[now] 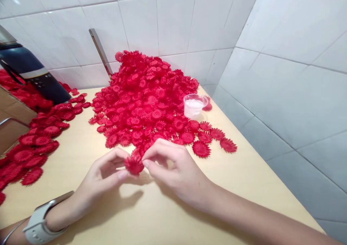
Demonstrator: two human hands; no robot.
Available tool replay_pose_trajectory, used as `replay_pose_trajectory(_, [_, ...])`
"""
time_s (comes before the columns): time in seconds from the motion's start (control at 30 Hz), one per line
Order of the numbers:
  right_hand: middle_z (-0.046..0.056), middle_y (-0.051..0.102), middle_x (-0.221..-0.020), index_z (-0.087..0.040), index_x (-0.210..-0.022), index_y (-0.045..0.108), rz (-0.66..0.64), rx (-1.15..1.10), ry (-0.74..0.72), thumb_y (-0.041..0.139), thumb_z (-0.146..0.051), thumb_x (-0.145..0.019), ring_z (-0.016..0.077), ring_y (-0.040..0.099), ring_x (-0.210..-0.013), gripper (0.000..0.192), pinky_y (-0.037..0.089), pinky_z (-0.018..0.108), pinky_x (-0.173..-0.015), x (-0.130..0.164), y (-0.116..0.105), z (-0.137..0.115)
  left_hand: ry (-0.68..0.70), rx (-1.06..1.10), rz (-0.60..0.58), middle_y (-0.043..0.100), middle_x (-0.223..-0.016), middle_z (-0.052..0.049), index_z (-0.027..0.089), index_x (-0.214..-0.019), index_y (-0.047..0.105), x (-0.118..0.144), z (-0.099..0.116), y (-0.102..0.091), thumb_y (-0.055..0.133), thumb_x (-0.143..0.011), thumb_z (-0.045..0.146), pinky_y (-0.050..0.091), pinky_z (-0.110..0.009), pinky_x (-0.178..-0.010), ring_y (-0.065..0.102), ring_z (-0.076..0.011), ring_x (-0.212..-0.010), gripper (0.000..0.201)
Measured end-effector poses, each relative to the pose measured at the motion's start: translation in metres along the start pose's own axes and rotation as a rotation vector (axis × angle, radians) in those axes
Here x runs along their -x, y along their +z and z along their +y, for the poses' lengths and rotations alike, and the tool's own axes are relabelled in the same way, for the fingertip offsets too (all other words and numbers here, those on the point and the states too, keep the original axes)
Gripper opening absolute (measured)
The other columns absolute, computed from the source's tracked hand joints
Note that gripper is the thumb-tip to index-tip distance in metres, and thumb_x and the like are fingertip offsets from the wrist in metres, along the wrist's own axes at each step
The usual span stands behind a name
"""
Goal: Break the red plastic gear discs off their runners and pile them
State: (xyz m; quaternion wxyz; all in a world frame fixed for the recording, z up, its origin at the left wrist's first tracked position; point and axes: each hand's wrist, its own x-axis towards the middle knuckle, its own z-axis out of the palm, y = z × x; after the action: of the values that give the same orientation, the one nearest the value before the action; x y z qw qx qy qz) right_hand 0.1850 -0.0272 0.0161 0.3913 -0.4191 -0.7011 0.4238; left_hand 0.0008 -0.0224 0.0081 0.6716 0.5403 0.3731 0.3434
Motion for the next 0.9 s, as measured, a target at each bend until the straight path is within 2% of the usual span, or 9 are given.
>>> replay_pose_trajectory(0.1, [0.0,0.055,-0.069,-0.017,-0.074,0.06,-0.005,-0.023,-0.01,0.051,-0.013,-0.08,0.0113,0.051,-0.064,0.012,0.04,0.023,-0.057,0.002,0.005,0.001,-0.13,0.138,-0.011,0.063,-0.078,0.0,0.019,-0.086,0.056,-0.001,0.0,0.003,0.066,-0.068,0.017,0.048,-0.027,-0.068,0.06,-0.0131,-0.071,0.021])
replay_pose_trajectory(0.2, [0.001,0.055,-0.067,-0.015,-0.075,0.061,0.03,0.051,-0.085,0.052,-0.009,-0.078,0.0114,0.05,-0.062,0.012,0.039,0.023,-0.055,0.005,0.01,0.002,-0.164,0.084,0.025,0.062,-0.069,0.002,0.015,-0.074,0.061,0.001,0.001,0.006,0.064,-0.07,0.018,0.046,-0.019,-0.061,0.057,-0.009,-0.063,0.006])
replay_pose_trajectory(0.3, [0.003,0.057,-0.066,-0.013,-0.075,0.061,0.128,0.118,-0.209,0.053,-0.005,-0.074,0.0111,0.05,-0.059,0.011,0.039,0.023,-0.052,0.008,0.014,0.003,-0.079,-0.063,0.075,0.063,-0.068,0.002,0.016,-0.073,0.065,0.004,0.002,0.006,0.061,-0.074,0.019,0.044,-0.016,-0.06,0.056,-0.0083,-0.064,0.005])
replay_pose_trajectory(0.4, [0.003,0.058,-0.064,-0.013,-0.074,0.06,0.167,0.145,-0.291,0.055,-0.003,-0.073,0.0105,0.051,-0.057,0.012,0.041,0.022,-0.052,0.01,0.017,0.005,0.034,-0.222,0.1,0.064,-0.071,0.002,0.019,-0.074,0.066,0.005,0.001,0.005,0.059,-0.075,0.017,0.044,-0.015,-0.062,0.057,-0.0088,-0.068,0.007])
replay_pose_trajectory(0.67, [0.004,0.062,-0.065,-0.012,-0.078,0.062,0.178,0.234,-0.313,0.055,-0.004,-0.073,0.0107,0.054,-0.055,0.012,0.043,0.022,-0.051,0.011,0.021,0.008,0.23,-0.565,0.137,0.064,-0.072,0.001,0.018,-0.074,0.064,0.008,0.0,0.004,0.057,-0.075,0.012,0.044,-0.018,-0.063,0.057,-0.0107,-0.067,0.01])
replay_pose_trajectory(0.9, [0.006,0.061,-0.064,-0.01,-0.079,0.063,0.202,0.357,-0.362,0.053,-0.007,-0.076,0.013,0.054,-0.056,0.011,0.043,0.024,-0.052,0.014,0.022,0.008,0.253,-0.702,0.133,0.061,-0.073,0.001,0.019,-0.078,0.063,0.012,0.0,0.005,0.054,-0.075,0.01,0.042,-0.019,-0.061,0.054,-0.0104,-0.065,0.013])
